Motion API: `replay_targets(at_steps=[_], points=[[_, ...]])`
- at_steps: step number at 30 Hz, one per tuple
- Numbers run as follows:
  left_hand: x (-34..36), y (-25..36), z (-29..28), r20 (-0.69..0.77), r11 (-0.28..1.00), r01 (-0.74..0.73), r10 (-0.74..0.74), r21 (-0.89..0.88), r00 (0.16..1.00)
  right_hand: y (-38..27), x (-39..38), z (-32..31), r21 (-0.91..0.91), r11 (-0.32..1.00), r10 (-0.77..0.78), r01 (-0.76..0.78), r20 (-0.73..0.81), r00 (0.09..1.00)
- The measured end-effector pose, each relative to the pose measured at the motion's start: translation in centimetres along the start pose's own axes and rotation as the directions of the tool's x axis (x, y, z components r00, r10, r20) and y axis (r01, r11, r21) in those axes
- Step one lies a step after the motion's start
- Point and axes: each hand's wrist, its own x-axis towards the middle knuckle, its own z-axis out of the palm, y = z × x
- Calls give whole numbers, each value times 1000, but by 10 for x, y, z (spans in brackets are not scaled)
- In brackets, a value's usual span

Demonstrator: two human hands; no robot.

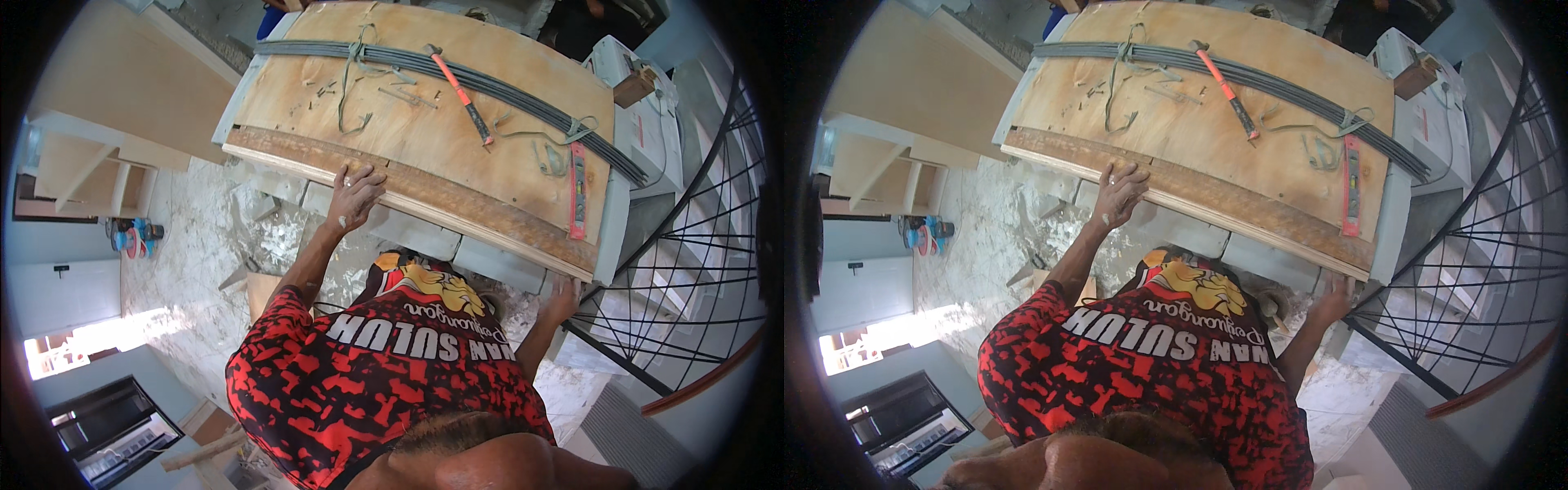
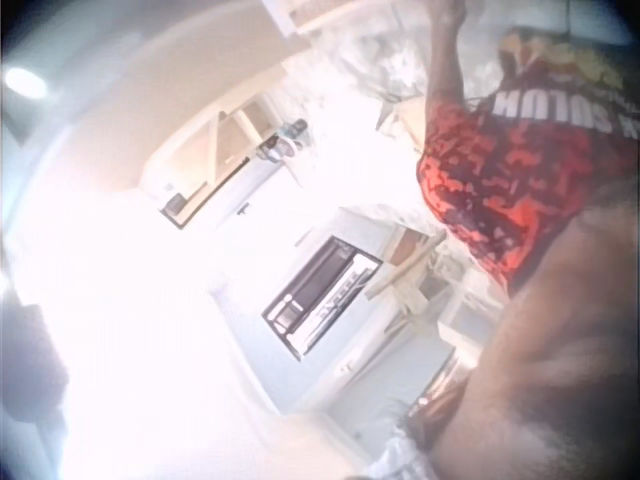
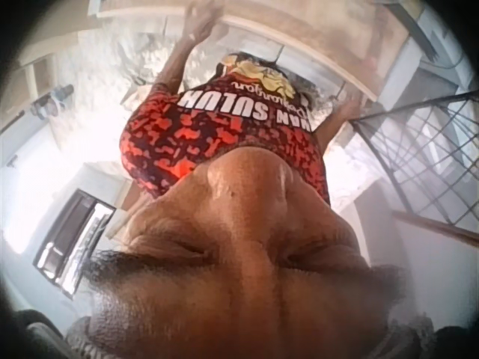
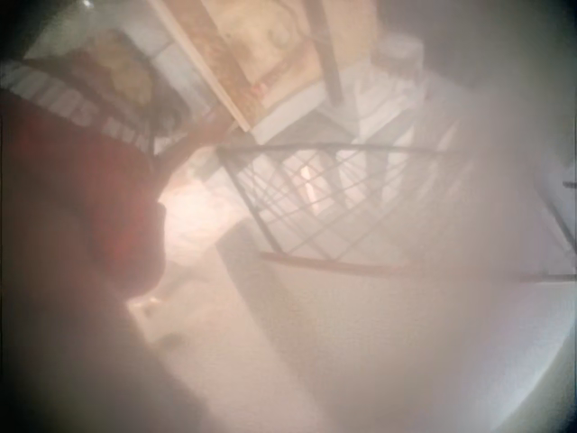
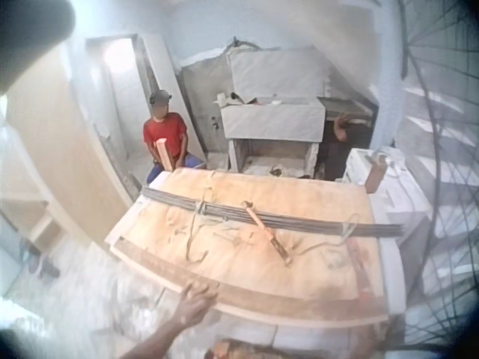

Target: The person constructs a wall using white blocks, securing them with mortar and aligning them using a wooden guide and a hammer.

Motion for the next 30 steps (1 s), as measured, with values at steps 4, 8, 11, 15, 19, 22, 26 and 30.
replay_targets(at_steps=[4, 8, 11, 15, 19, 22, 26, 30], points=[[-5, -5, 11, -52, 999, -17, 18, 32, 998, -4, 15, -27, -287, 955, -63, 76, 57, 996], [-8, -3, 11, -125, 1000, 1, -2, -3, 992, -23, 8, -2, -674, 633, -408, 380, 127, 904], [-7, -3, 12, -165, 1000, -9, 4, -28, 986, -25, -4, 65, -618, 373, -536, 692, 465, 705], [-8, -8, 14, -150, 1000, -14, 11, -15, 989, -11, -64, 251, -209, 308, -376, 928, 869, 321], [-5, -12, 11, -141, 998, -49, 42, -45, 989, 32, -81, 402, 36, 89, -289, 995, 957, -9], [-5, -17, 7, -119, 993, -69, 57, -93, 991, 51, -85, 472, 65, -229, -81, 971, 993, -86], [-6, -21, 8, -100, 988, -74, 60, -134, 993, 53, -105, 507, 60, -505, 126, 861, 992, 5], [-3, -27, 3, -89, 978, -144, 131, -152, 987, 54, -100, 499, 163, -531, 135, 831, 985, -108]])
